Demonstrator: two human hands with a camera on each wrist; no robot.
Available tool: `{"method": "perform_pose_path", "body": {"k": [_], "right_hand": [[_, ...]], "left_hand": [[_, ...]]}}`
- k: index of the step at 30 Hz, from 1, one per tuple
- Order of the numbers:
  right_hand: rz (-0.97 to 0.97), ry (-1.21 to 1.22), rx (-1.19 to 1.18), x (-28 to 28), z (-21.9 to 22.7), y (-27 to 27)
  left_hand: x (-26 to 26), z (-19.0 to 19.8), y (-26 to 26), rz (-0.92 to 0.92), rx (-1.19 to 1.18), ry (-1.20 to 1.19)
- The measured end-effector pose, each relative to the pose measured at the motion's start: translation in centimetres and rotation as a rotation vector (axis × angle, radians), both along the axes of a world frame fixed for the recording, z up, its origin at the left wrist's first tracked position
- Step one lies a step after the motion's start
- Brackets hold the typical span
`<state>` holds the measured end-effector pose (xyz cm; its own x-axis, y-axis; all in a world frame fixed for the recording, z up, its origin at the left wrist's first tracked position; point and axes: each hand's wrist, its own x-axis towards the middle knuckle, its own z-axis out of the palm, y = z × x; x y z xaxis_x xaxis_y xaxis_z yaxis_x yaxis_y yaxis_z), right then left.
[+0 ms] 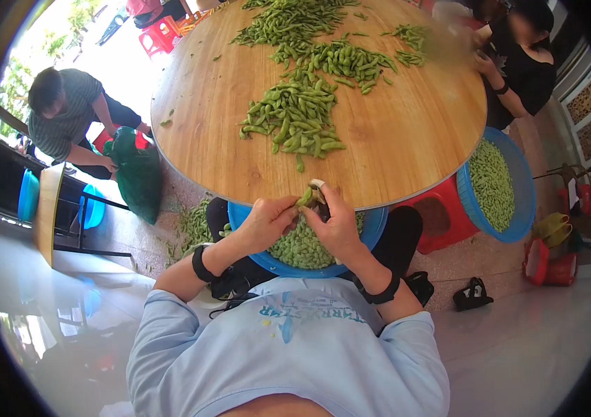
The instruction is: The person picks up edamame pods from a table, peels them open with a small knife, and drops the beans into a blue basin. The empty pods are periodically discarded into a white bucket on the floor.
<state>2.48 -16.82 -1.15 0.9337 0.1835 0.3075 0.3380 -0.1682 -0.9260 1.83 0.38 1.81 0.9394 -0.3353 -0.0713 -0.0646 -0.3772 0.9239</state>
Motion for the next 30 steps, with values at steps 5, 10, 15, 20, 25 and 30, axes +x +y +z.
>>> {"method": "perform_pose_path", "body": {"k": [5,10,15,20,25,30], "right_hand": [[0.001,-0.359,-0.247,-0.1,0.7,-0.1],[0.079,-0.424,-0.315,-0.8,-0.2,0.2],[0.11,-0.353,-0.431,-1.5,-0.6,0.5],[0.192,-0.374,-0.389,-1.5,0.5,-0.4],[0.266,-0.479,-0.409,-1.4,0.5,-0.6],[0.226,-0.263,-0.308,-1.3,0.1,-0.5]], "left_hand": [[-1.2,0.0,-0.4,-0.009,0.097,-0.167],[-1.8,-0.2,-0.3,0.028,0.083,-0.15],[-2.6,-0.1,0.5,-0.068,0.191,-0.163],[-4.8,1.7,4.8,-0.236,0.636,-0.061],[-3.6,3.3,8.3,-0.166,0.882,-0.266],[7.0,2.2,4.8,0.156,0.554,-0.639]]}}
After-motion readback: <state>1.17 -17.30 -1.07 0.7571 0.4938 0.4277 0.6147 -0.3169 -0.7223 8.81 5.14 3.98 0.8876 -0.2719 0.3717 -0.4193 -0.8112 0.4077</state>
